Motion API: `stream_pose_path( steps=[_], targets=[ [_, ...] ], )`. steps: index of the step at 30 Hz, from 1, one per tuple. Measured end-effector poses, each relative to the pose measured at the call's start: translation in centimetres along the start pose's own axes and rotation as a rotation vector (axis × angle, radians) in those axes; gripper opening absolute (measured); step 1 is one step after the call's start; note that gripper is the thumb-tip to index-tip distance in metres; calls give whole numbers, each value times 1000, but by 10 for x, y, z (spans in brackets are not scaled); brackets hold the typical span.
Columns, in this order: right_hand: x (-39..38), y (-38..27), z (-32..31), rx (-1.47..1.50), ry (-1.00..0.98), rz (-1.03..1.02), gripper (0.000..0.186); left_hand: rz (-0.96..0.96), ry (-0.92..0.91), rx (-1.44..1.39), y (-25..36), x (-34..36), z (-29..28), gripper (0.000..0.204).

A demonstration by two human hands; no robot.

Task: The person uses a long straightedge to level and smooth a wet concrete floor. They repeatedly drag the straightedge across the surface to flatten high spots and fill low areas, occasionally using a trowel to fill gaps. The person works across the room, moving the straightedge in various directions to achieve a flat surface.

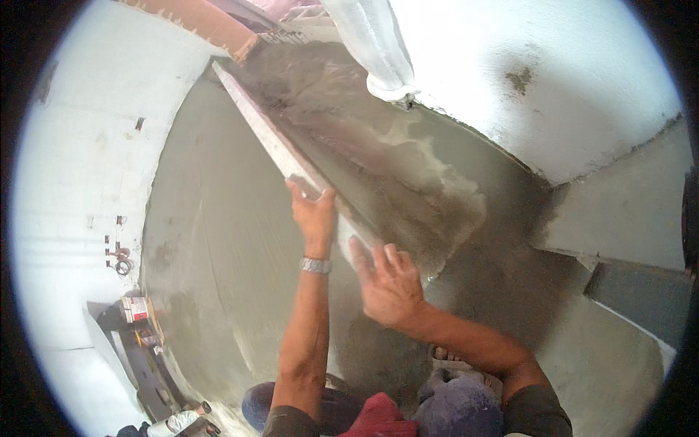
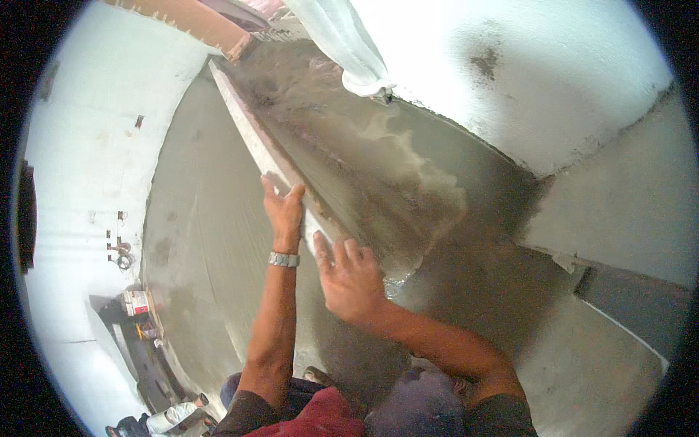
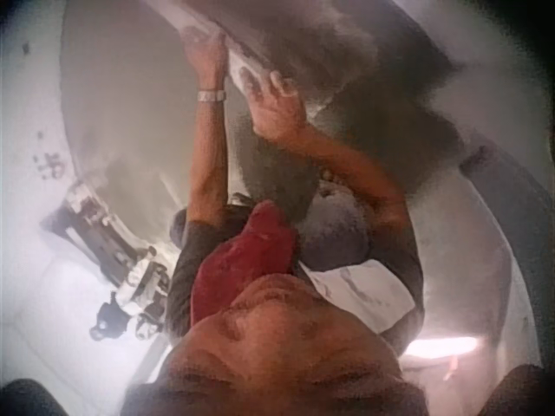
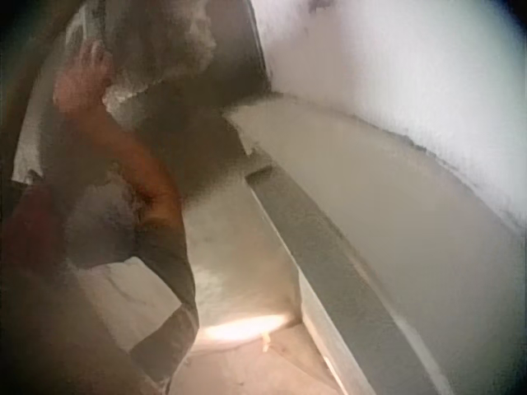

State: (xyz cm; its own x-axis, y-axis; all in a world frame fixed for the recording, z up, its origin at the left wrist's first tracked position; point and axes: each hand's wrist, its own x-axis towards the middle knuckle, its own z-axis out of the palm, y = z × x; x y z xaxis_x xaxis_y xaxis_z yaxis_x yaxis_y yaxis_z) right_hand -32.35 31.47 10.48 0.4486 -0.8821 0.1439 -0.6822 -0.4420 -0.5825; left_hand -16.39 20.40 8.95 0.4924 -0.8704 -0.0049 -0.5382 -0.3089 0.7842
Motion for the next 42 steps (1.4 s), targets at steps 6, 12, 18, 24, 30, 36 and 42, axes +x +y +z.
stream_pose_path(
  steps=[6, 12, 18, 24, 30, 36, 42],
  targets=[
    [-37, 8, 28, 84, -52, 91, 87, 18, 67, 174, -47, -26, 8, 101],
    [-80, 45, 45, 171, -16, 132, 93, 133, 103, 240, -66, -61, 49, 103],
    [-106, 76, 68, 108, -4, 50, 94, -42, 56, 280, -76, -36, 68, 107],
    [-130, 95, 45, 110, -109, 94, 95, -44, 94, 230, -77, -37, 81, 108],
    [-156, 103, 35, 139, -149, 205, 89, 2, 55, 223, -76, -66, 94, 105],
    [-111, 120, 36, 150, -97, 225, 86, -85, 43, 97, -51, -28, 98, 104],
    [-143, 120, 23, 157, -161, 254, 86, -35, 63, 153, -58, -59, 106, 102]
  ],
)
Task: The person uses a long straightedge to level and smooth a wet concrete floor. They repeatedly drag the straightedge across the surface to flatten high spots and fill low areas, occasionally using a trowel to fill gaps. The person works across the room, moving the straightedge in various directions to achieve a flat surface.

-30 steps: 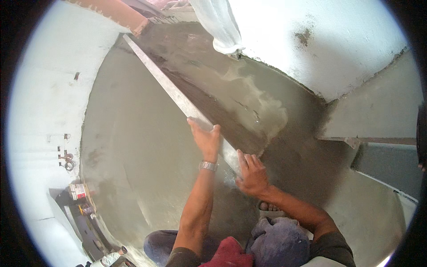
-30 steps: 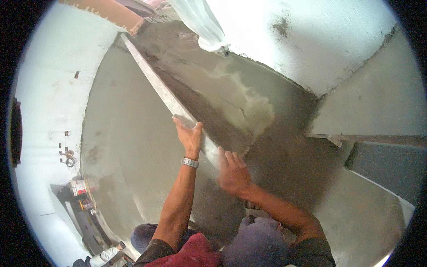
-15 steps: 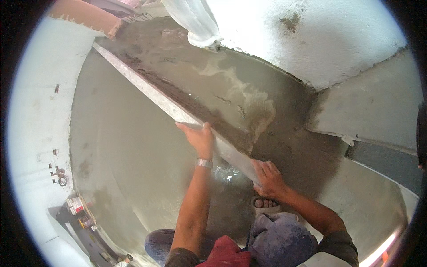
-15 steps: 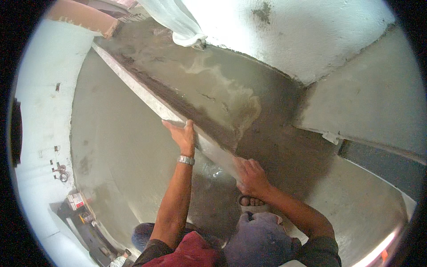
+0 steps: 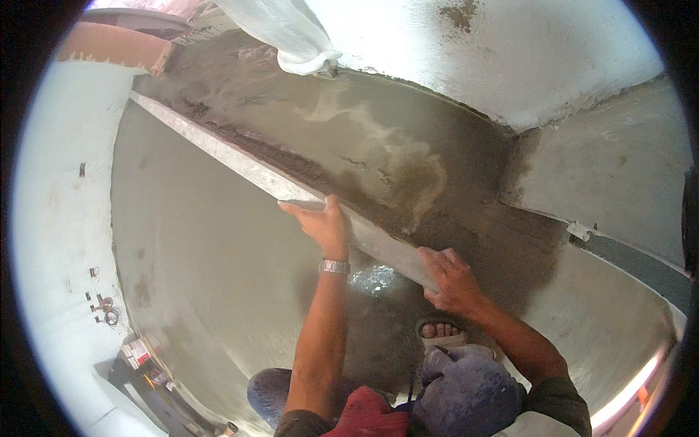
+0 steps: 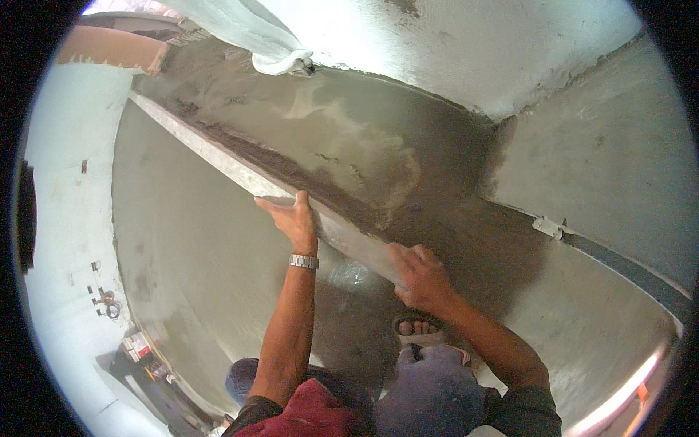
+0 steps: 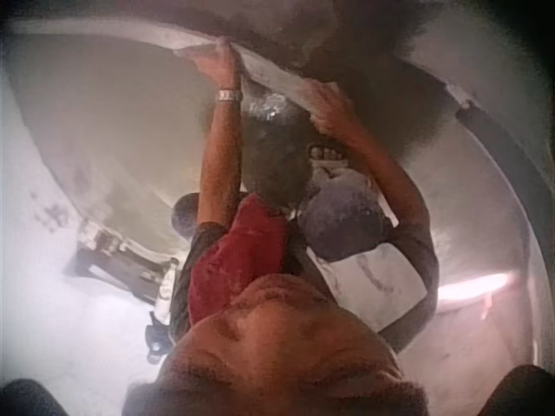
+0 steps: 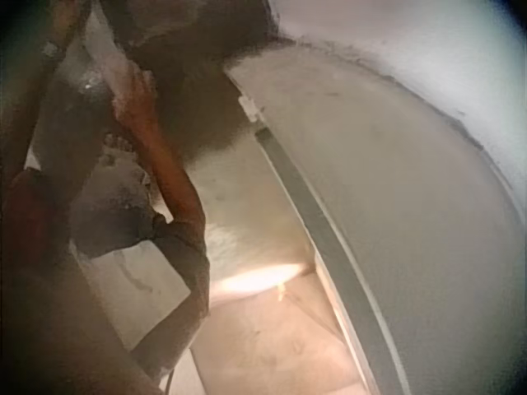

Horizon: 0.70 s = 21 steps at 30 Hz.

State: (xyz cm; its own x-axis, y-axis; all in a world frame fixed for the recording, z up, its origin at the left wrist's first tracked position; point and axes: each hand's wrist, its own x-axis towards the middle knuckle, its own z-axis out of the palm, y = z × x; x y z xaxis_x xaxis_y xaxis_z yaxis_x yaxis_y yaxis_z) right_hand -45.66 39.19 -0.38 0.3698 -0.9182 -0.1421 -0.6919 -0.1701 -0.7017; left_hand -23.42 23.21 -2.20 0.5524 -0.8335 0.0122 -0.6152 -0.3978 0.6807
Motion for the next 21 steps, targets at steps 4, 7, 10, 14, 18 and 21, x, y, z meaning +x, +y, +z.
stream_pose_path(
  steps=[4, 7, 10, 14, 18, 21],
  targets=[
    [17, 12, -9, -5, 20, 44, 88, -67, -35, -142, 26, 4, 3, 106],
    [21, 10, -11, -20, 6, 23, 90, -60, -6, -60, 14, 16, 5, 106],
    [7, 11, -9, -4, 27, 14, 90, -43, -7, 4, 4, 4, 4, 107],
    [31, 7, -15, 8, 70, -22, 87, -66, -1, -42, 7, 21, 9, 103],
    [43, 10, -6, 2, 103, -116, 86, -79, 9, -25, -3, 35, 6, 104],
    [27, 13, -2, 33, 88, -128, 85, -71, 27, -6, -7, 21, 4, 104]
  ],
)
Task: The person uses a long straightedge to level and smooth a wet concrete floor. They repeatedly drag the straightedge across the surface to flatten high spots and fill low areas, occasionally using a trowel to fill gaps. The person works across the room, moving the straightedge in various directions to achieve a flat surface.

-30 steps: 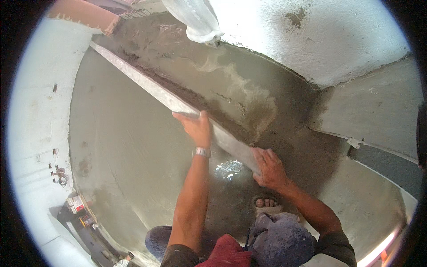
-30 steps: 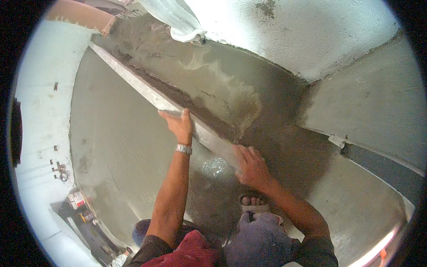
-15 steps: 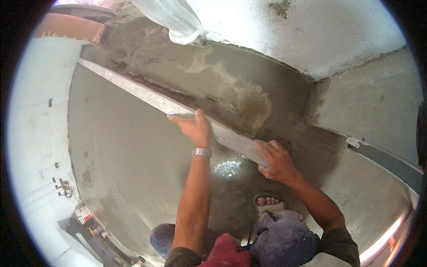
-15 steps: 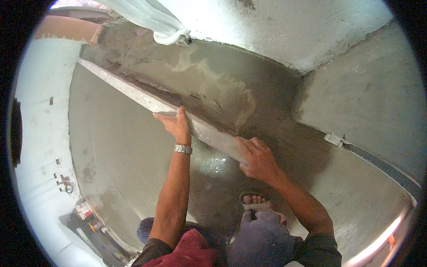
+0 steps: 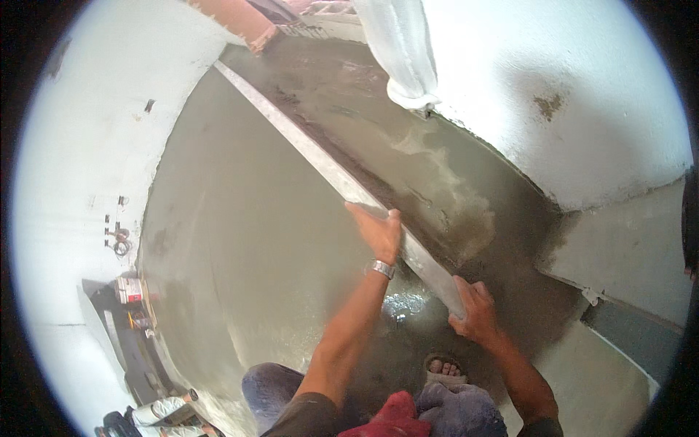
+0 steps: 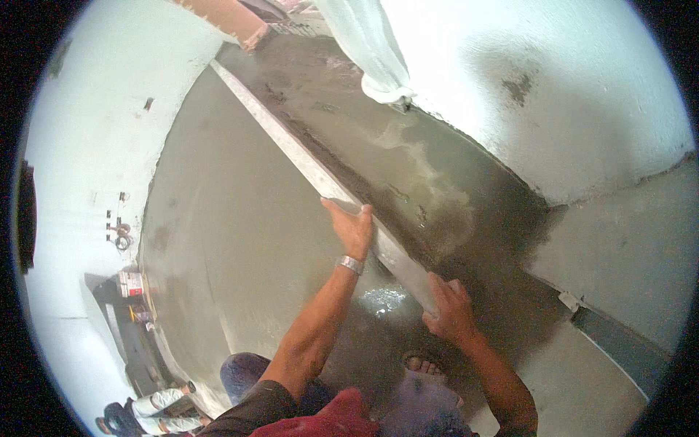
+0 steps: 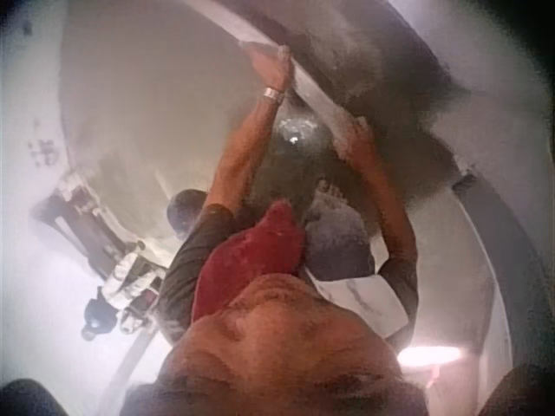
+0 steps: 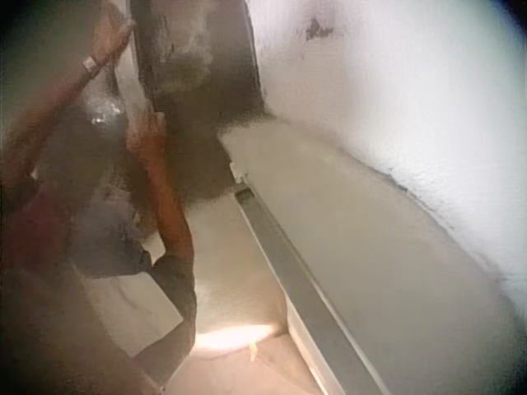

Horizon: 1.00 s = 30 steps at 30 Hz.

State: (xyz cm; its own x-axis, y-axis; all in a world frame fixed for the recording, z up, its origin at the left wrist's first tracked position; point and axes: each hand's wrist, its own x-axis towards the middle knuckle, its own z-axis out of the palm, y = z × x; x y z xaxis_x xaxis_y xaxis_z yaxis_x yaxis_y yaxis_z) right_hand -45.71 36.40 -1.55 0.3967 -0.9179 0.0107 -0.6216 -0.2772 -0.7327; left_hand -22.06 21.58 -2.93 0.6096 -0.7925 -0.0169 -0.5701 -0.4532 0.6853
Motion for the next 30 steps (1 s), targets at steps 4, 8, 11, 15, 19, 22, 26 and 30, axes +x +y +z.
stream_pose_path(
  steps=[4, 8, 11, 15, 19, 22, 26, 30],
  targets=[
    [-6, 7, -1, -8, -5, -17, 84, -49, -25, -113, 8, -12, 1, 105],
    [21, 4, 1, 20, -14, -27, 81, 26, 52, -32, 4, 12, 3, 107],
    [37, -18, -3, -10, -109, 89, 82, -20, -33, -33, 1, 30, -13, 112],
    [40, -20, -2, -92, -146, 73, 84, -90, -191, 16, 4, 26, -30, 117],
    [44, -8, 5, -200, -158, 42, 82, 78, -548, 279, 6, 40, -90, 99],
    [47, -20, 7, -245, -130, -4, 80, 576, -557, 445, -52, 52, -180, 68],
    [54, -23, -10, -231, -154, 51, 83, 440, -611, 612, -81, 13, -319, 38],
    [77, -21, -11, -335, -114, -4, 82, 44, -882, 304, -119, -85, -435, 57]
  ],
)
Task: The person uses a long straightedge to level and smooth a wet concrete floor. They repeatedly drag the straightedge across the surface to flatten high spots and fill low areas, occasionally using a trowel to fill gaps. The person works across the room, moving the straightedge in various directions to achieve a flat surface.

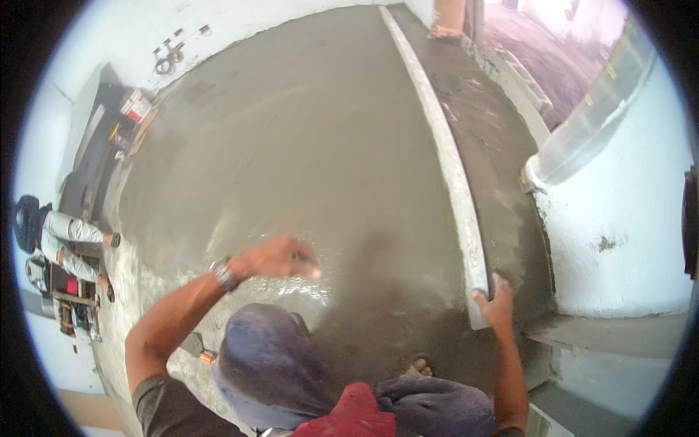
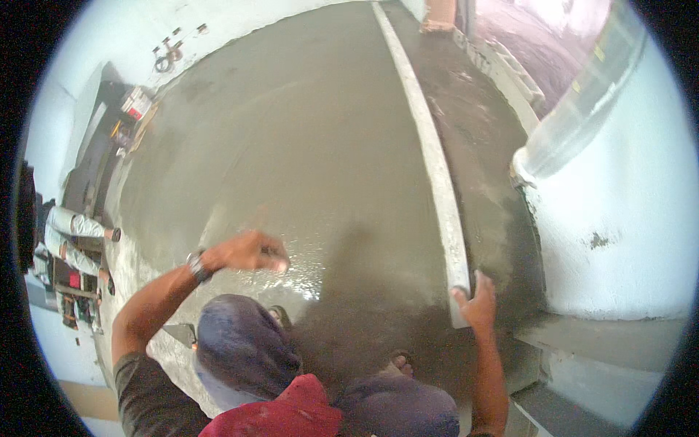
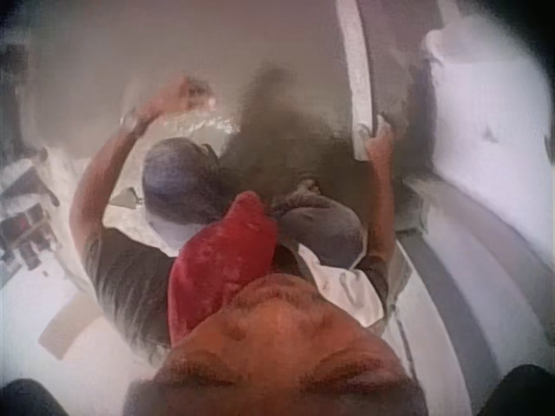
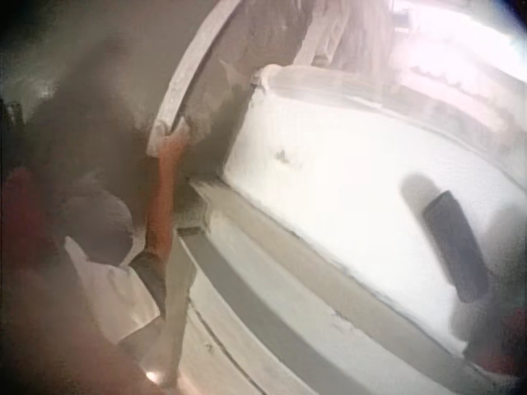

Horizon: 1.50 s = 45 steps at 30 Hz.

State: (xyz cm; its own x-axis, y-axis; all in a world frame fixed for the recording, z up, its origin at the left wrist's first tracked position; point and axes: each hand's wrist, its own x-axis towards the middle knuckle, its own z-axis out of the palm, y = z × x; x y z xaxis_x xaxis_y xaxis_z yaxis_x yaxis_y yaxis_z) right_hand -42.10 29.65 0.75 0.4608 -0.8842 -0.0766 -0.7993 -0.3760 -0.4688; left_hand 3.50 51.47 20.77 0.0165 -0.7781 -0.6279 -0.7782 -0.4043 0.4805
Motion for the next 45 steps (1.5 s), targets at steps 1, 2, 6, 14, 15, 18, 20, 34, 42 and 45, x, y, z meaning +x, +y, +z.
stream_pose_path(
  steps=[1, 2, 6, 14, 15, 18, 20, 34, 42, 45],
  targets=[
    [12, -5, -6, -29, 4, -28, 80, 156, 50, -254, -19, -36, 20, 62],
    [27, -11, -11, -53, 14, -54, 78, 23, -159, -388, -8, -73, 16, 69],
    [92, -36, -60, -43, 49, -196, 73, 130, 122, -384, 14, -145, 11, 55],
    [235, -174, -120, 33, 179, -89, 57, 1088, -100, -706, 61, -194, 22, 30],
    [230, -173, -120, 80, 165, -51, 57, 1169, -106, -725, 55, -181, 31, 23],
    [232, -210, -76, 269, 123, -96, 58, 1132, 208, -663, 47, -196, 26, 31],
    [228, -203, -38, 184, 124, -227, 59, 1093, 568, -714, 61, -208, 15, 19],
    [223, -118, 22, -7, -24, -223, 60, 1681, 332, -920, 215, -156, 10, 13],
    [273, -45, 37, -26, 98, -286, 48, 1821, 438, -456, 206, -141, 7, 19],
    [243, -97, 48, 116, -66, -198, 48, 1714, 461, -553, 204, -144, 8, 19]
  ],
)
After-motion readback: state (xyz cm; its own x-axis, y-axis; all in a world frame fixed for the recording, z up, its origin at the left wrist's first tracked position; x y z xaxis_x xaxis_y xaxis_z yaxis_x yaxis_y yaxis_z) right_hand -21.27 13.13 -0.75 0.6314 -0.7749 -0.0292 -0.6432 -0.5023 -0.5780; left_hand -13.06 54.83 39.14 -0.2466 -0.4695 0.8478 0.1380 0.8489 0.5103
